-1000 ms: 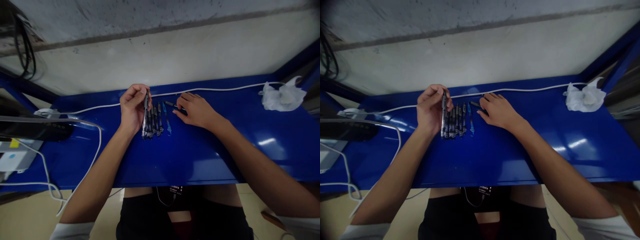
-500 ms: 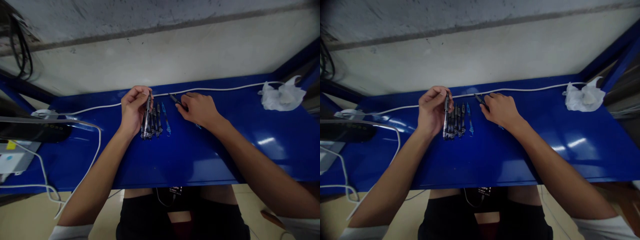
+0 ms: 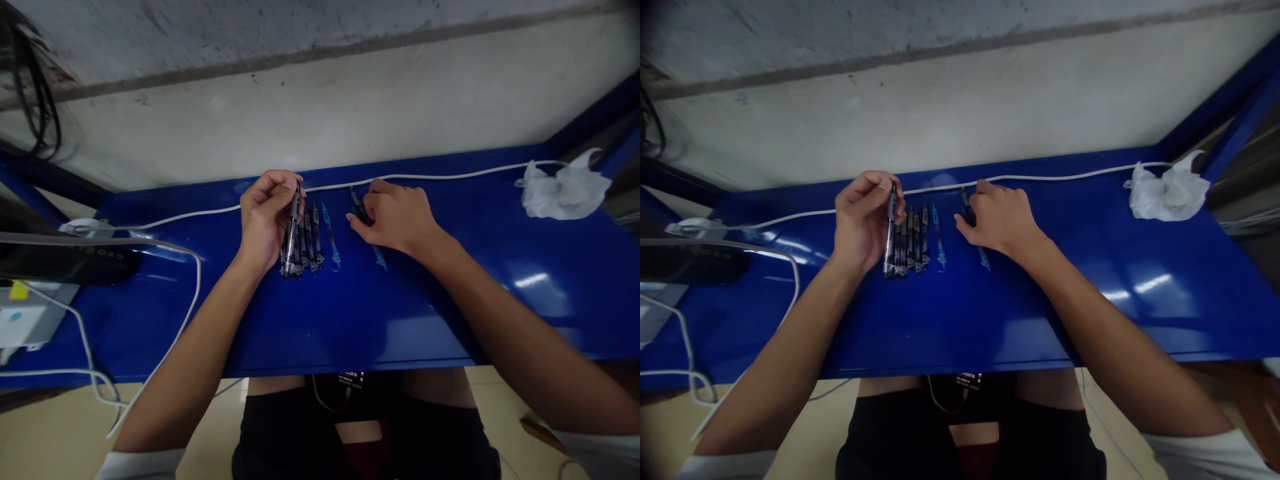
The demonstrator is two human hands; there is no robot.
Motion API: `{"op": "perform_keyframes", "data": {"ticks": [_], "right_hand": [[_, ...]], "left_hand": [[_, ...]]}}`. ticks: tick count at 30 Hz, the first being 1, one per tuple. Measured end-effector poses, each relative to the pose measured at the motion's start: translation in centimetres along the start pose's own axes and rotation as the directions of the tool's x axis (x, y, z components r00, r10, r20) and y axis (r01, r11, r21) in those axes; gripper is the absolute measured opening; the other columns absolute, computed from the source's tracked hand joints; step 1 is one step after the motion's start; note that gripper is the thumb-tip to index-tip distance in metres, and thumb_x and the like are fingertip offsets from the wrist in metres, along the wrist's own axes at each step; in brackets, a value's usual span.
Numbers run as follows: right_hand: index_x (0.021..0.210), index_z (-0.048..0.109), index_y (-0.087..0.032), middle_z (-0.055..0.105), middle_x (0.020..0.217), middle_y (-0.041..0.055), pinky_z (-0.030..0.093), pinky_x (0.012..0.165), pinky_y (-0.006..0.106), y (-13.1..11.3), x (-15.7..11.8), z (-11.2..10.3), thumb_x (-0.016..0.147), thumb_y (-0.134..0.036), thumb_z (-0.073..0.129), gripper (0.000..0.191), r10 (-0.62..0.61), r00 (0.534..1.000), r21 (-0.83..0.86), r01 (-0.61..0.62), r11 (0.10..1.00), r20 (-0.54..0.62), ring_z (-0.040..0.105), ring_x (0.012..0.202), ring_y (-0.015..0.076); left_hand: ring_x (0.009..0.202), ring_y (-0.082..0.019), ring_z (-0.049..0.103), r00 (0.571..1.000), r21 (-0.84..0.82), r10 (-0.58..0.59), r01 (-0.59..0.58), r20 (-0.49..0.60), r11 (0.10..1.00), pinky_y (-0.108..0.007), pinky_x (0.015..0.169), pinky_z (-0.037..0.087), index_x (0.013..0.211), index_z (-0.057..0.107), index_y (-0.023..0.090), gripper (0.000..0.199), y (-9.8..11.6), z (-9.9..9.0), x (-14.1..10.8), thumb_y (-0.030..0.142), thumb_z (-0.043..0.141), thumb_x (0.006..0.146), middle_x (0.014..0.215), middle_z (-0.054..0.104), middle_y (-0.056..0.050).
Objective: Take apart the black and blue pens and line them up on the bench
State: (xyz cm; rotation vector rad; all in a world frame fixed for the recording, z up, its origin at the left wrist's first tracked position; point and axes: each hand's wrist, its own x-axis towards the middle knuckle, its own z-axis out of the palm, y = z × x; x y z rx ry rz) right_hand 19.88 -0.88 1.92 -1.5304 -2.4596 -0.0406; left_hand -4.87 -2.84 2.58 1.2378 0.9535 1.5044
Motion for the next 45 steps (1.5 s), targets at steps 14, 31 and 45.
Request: {"op": "perform_keyframes", "data": {"ticks": [14,31,45], "right_hand": [[0.119,0.069,-0.018,0.075,0.084,0.0096,0.026,0.068,0.034,-0.5,-0.1,0.5,0.107,-0.050,0.059,0.035,0.029,0.998,0.096,-0.025,0.995,-0.047,0.061,0.070,0.0243],[0.111,0.067,-0.023,0.076,0.095,0.0004,0.057,0.079,0.031,-4.7,-1.4,1.6,0.108,-0.051,0.074,0.029,-0.172,0.971,0.916,0.216,0.339,-0.166,0.072,0.083,0.0157],[0.103,0.072,-0.020,0.044,0.068,-0.0073,0.031,0.050,0.026,-4.3,-1.2,1.4,0.113,-0.063,0.060,0.046,-0.140,0.990,0.999,0.009,0.046,-0.002,0.038,0.054,0.0093]], "left_hand": [[0.065,-0.012,0.064,1.000,-0.017,0.005,-0.004,0.024,1.000,-0.025,0.053,0.050,0.099,0.078,0.027,0.029,-0.2,-0.1,0.1,0.054,0.090,0.094,0.091,0.072,-0.002],[0.115,-0.023,0.081,0.997,-0.124,-0.072,0.072,0.002,0.990,-0.033,0.092,0.073,0.105,0.077,0.025,0.028,0.5,1.3,-0.9,0.050,0.087,0.098,0.109,0.080,-0.004],[0.128,-0.028,0.079,0.976,-0.111,-0.099,0.122,0.196,0.986,-0.037,0.103,0.069,0.124,0.081,0.027,0.032,1.1,0.9,-1.1,0.045,0.087,0.099,0.130,0.084,-0.008]]}}
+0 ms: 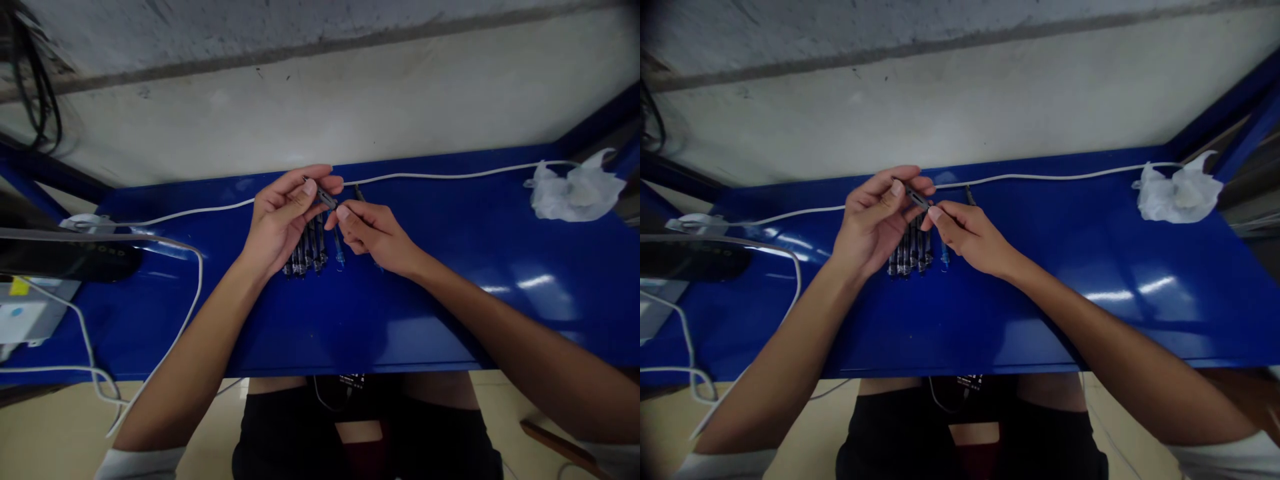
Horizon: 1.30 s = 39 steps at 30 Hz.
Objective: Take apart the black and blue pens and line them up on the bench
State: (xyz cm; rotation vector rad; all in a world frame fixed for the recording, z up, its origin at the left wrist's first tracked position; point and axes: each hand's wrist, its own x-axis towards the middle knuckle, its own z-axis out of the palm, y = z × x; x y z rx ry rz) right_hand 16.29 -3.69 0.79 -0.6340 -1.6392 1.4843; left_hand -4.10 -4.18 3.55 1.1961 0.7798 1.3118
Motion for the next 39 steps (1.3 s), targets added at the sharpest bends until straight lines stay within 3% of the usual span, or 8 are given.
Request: {"op": "perform_keyframes", "data": {"ticks": [3,8,20,25,31,33,36,39], "right_hand": [[0.097,0.071,-0.019,0.040,0.062,-0.0092,0.029,0.046,0.026,0.3,0.1,0.0,0.112,-0.064,0.063,0.048,0.026,1.000,0.086,-0.026,0.996,-0.003,0.036,0.050,0.0084],[0.094,0.073,-0.021,0.044,0.062,-0.0082,0.031,0.046,0.026,0.7,0.1,-0.2,0.109,-0.063,0.068,0.045,-0.006,1.000,0.055,0.007,0.998,-0.008,0.039,0.049,0.0087],[0.091,0.067,-0.023,0.052,0.068,-0.0044,0.038,0.059,0.030,-0.8,-0.2,-0.3,0.115,-0.066,0.051,0.052,-0.172,0.982,-0.392,0.130,0.911,-0.075,0.048,0.060,0.0127],[0.098,0.064,-0.023,0.055,0.070,-0.0042,0.039,0.063,0.030,-0.7,-0.3,-0.7,0.120,-0.056,0.045,0.044,-0.253,0.967,-0.558,0.195,0.806,-0.028,0.049,0.058,0.0122],[0.097,0.061,-0.024,0.053,0.067,-0.0041,0.034,0.060,0.031,-0.3,-0.4,-0.9,0.120,-0.052,0.043,0.040,-0.263,0.965,-0.687,0.205,0.697,0.021,0.046,0.054,0.0128],[0.097,0.061,-0.024,0.055,0.069,-0.0031,0.033,0.061,0.032,-0.1,-0.4,-1.0,0.120,-0.051,0.043,0.040,-0.268,0.963,-0.711,0.204,0.674,0.022,0.048,0.054,0.0134],[0.101,0.064,-0.024,0.059,0.072,-0.0013,0.034,0.061,0.033,0.0,-0.4,-1.3,0.120,-0.050,0.042,0.039,-0.278,0.961,-0.726,0.194,0.660,0.003,0.051,0.057,0.0144],[0.110,0.066,-0.024,0.061,0.073,-0.0011,0.034,0.061,0.033,0.1,-0.3,-1.5,0.120,-0.051,0.041,0.039,-0.288,0.958,-0.725,0.192,0.661,-0.010,0.050,0.057,0.0151]], "left_hand": [[0.127,-0.029,0.080,0.999,-0.003,-0.009,0.009,0.052,1.000,-0.040,0.104,0.070,0.125,0.082,0.026,0.033,0.1,0.1,-0.2,0.043,0.087,0.098,0.131,0.085,-0.009],[0.126,-0.031,0.081,0.997,0.004,-0.021,0.021,0.073,1.000,-0.042,0.102,0.071,0.123,0.082,0.027,0.037,0.3,0.1,-0.3,0.042,0.094,0.092,0.125,0.086,-0.009],[0.126,-0.032,0.081,0.998,0.038,0.005,-0.007,0.057,0.999,-0.044,0.104,0.070,0.122,0.081,0.025,0.038,0.1,0.8,-0.2,0.047,0.093,0.093,0.124,0.086,-0.010],[0.111,-0.027,0.084,0.997,0.090,0.078,-0.079,0.006,0.993,-0.043,0.103,0.069,0.112,0.081,0.023,0.035,-0.3,1.0,-0.3,0.049,0.093,0.092,0.112,0.087,-0.009],[0.076,-0.017,0.079,0.970,0.246,0.196,-0.157,-0.141,0.956,-0.032,0.079,0.067,0.088,0.075,0.024,0.036,-1.6,0.1,0.3,0.051,0.098,0.085,0.082,0.079,0.000],[0.080,-0.017,0.079,0.974,0.250,0.197,-0.165,-0.110,0.954,-0.030,0.080,0.066,0.095,0.077,0.026,0.039,-1.7,0.0,0.4,0.052,0.101,0.080,0.089,0.081,-0.001],[0.103,-0.023,0.082,0.990,0.221,0.138,-0.138,0.014,0.966,-0.035,0.093,0.067,0.117,0.080,0.029,0.050,-1.2,0.3,0.1,0.052,0.103,0.078,0.117,0.085,-0.006],[0.106,-0.025,0.083,0.991,0.210,0.123,-0.131,0.051,0.969,-0.039,0.098,0.067,0.118,0.083,0.027,0.041,-0.7,0.9,-0.3,0.049,0.098,0.086,0.117,0.086,-0.009]]}}
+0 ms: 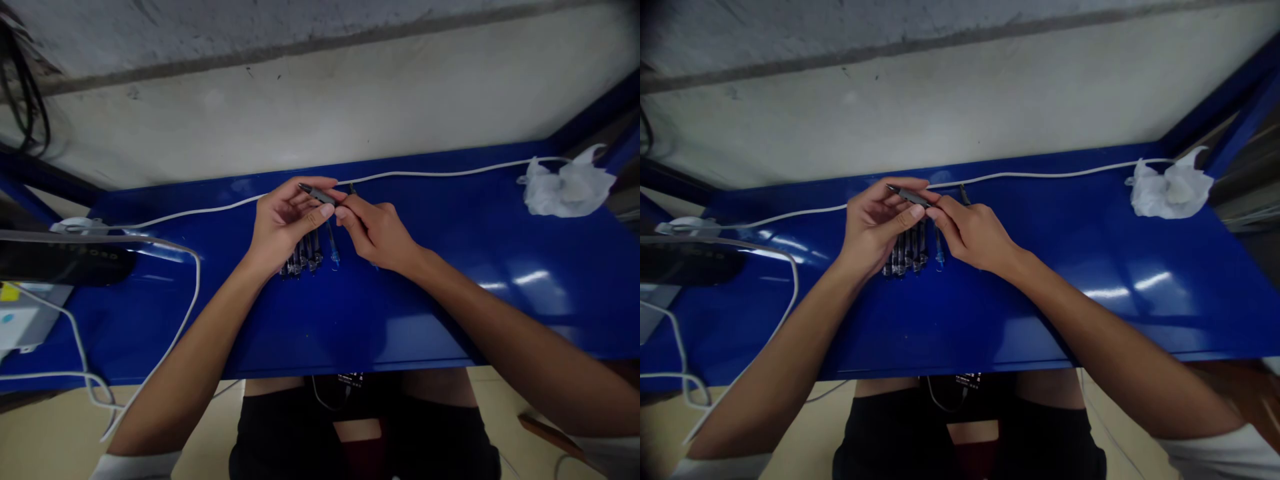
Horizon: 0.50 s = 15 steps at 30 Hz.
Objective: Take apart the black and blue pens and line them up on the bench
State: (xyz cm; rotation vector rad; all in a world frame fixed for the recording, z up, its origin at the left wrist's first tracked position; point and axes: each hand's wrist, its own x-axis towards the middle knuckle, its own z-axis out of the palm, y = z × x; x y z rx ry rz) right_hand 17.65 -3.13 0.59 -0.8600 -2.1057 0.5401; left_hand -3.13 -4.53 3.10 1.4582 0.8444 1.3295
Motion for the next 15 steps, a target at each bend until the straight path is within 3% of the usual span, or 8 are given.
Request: {"op": "perform_keyframes", "data": {"ticks": [6,8,12,15], "right_hand": [[0.094,0.057,-0.025,0.047,0.065,-0.0045,0.027,0.058,0.033,0.1,0.0,0.2,0.120,-0.052,0.040,0.041,-0.011,1.000,-0.027,0.011,1.000,0.020,0.038,0.052,0.0130],[0.093,0.056,-0.025,0.046,0.066,-0.0045,0.026,0.058,0.033,0.1,0.0,0.2,0.120,-0.053,0.040,0.042,-0.019,1.000,-0.029,0.019,0.999,0.021,0.037,0.053,0.0130],[0.097,0.058,-0.025,0.047,0.066,-0.0046,0.027,0.058,0.032,0.2,0.0,0.1,0.120,-0.054,0.040,0.040,-0.023,1.000,-0.020,0.023,1.000,0.007,0.038,0.053,0.0132],[0.097,0.058,-0.025,0.047,0.066,-0.0046,0.026,0.058,0.033,0.2,0.0,0.1,0.120,-0.053,0.041,0.040,-0.024,1.000,-0.036,0.024,0.999,0.000,0.037,0.053,0.0130]], "left_hand": [[0.077,-0.016,0.078,0.994,0.056,0.011,-0.005,-0.106,0.998,-0.030,0.078,0.062,0.093,0.083,0.024,0.024,-1.0,-0.3,0.0,0.042,0.098,0.087,0.084,0.082,-0.002],[0.076,-0.015,0.076,0.995,0.048,-0.001,0.006,-0.097,0.999,-0.028,0.075,0.061,0.093,0.082,0.024,0.026,-1.2,-0.4,0.1,0.044,0.098,0.087,0.087,0.082,-0.002],[0.094,-0.019,0.081,0.999,-0.005,-0.016,0.016,-0.037,1.000,-0.032,0.087,0.064,0.112,0.083,0.024,0.037,-0.3,-0.3,0.1,0.043,0.099,0.086,0.113,0.086,-0.008],[0.091,-0.020,0.081,0.997,0.008,0.009,-0.009,-0.073,1.000,-0.034,0.088,0.064,0.106,0.084,0.023,0.030,0.1,0.0,0.0,0.041,0.098,0.087,0.107,0.086,-0.009]]}}
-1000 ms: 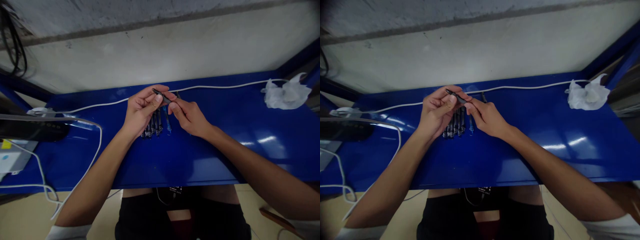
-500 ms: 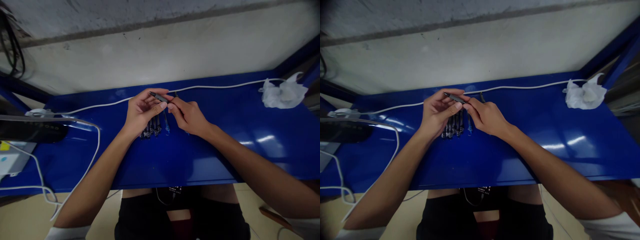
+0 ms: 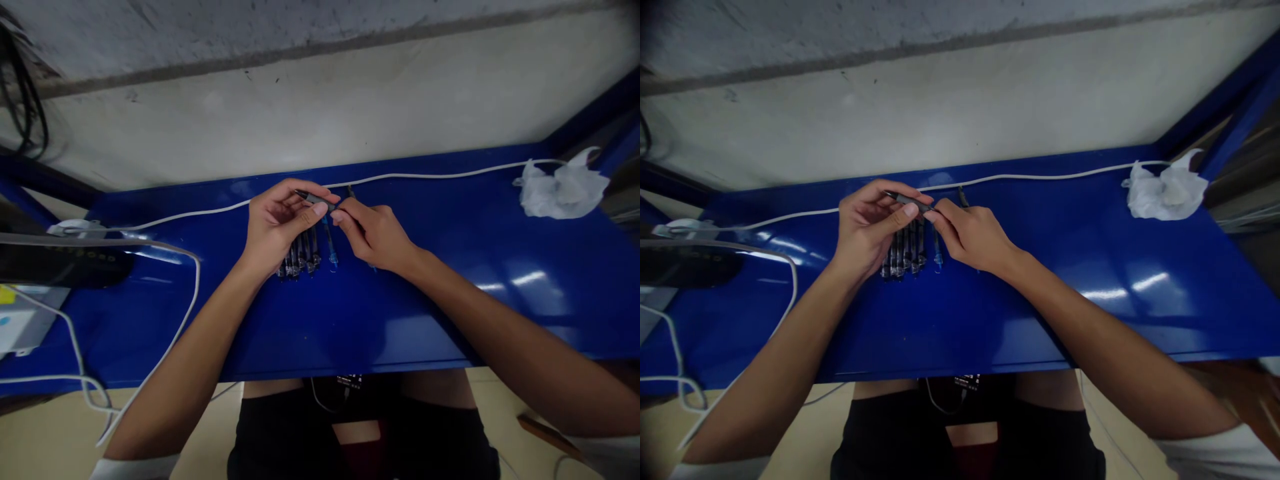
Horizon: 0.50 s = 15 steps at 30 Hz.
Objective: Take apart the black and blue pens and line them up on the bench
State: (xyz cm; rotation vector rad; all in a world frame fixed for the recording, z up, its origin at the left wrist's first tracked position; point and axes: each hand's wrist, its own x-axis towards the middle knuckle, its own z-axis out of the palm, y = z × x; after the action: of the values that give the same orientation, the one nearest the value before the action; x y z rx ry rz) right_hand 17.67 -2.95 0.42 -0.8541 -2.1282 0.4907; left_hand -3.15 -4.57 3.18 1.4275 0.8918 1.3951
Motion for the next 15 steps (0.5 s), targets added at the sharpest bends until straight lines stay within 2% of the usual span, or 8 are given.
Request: {"op": "perform_keyframes", "data": {"ticks": [5,9,11,13,15], "right_hand": [[0.096,0.056,-0.025,0.050,0.067,-0.0040,0.026,0.059,0.033,0.2,0.0,0.2,0.120,-0.052,0.040,0.040,-0.017,1.000,-0.030,0.017,0.999,0.021,0.037,0.054,0.0130],[0.102,0.061,-0.024,0.058,0.074,-0.0022,0.031,0.063,0.032,0.3,0.0,0.3,0.120,-0.052,0.043,0.038,-0.047,0.999,-0.016,0.047,0.999,0.014,0.045,0.059,0.0139],[0.106,0.063,-0.024,0.062,0.078,-0.0012,0.033,0.064,0.032,0.4,0.0,0.4,0.120,-0.053,0.044,0.037,-0.060,0.998,-0.005,0.060,0.998,0.002,0.049,0.061,0.0144],[0.109,0.064,-0.024,0.064,0.080,-0.0009,0.034,0.064,0.032,0.6,-0.1,0.4,0.120,-0.052,0.046,0.035,-0.069,0.998,0.000,0.069,0.998,-0.011,0.049,0.062,0.0144],[0.111,0.065,-0.024,0.065,0.080,-0.0010,0.035,0.063,0.031,0.7,-0.1,0.5,0.119,-0.050,0.047,0.034,-0.074,0.997,-0.003,0.074,0.997,-0.028,0.050,0.061,0.0142]], "left_hand": [[0.070,-0.014,0.071,0.995,0.062,-0.002,0.008,-0.097,0.998,-0.030,0.072,0.057,0.094,0.083,0.024,0.027,-0.9,-0.1,0.2,0.044,0.099,0.086,0.080,0.077,0.000],[0.065,-0.012,0.065,0.996,0.096,-0.005,0.014,-0.094,0.995,-0.027,0.067,0.054,0.084,0.076,0.023,0.033,-1.3,-0.4,0.4,0.049,0.096,0.088,0.073,0.072,0.001],[0.069,-0.012,0.067,0.997,0.108,-0.004,0.012,-0.072,0.994,-0.026,0.068,0.056,0.085,0.076,0.023,0.032,-1.1,-0.5,0.4,0.049,0.094,0.091,0.081,0.076,0.000],[0.083,-0.015,0.074,1.000,0.088,-0.008,0.010,-0.027,0.996,-0.027,0.074,0.060,0.099,0.080,0.025,0.030,-0.9,-0.6,0.3,0.048,0.096,0.088,0.099,0.082,-0.003],[0.100,-0.020,0.079,1.000,0.052,-0.001,0.000,0.024,0.999,-0.030,0.083,0.064,0.114,0.081,0.027,0.038,-0.6,-0.5,0.2,0.046,0.098,0.086,0.117,0.085,-0.006]]}}
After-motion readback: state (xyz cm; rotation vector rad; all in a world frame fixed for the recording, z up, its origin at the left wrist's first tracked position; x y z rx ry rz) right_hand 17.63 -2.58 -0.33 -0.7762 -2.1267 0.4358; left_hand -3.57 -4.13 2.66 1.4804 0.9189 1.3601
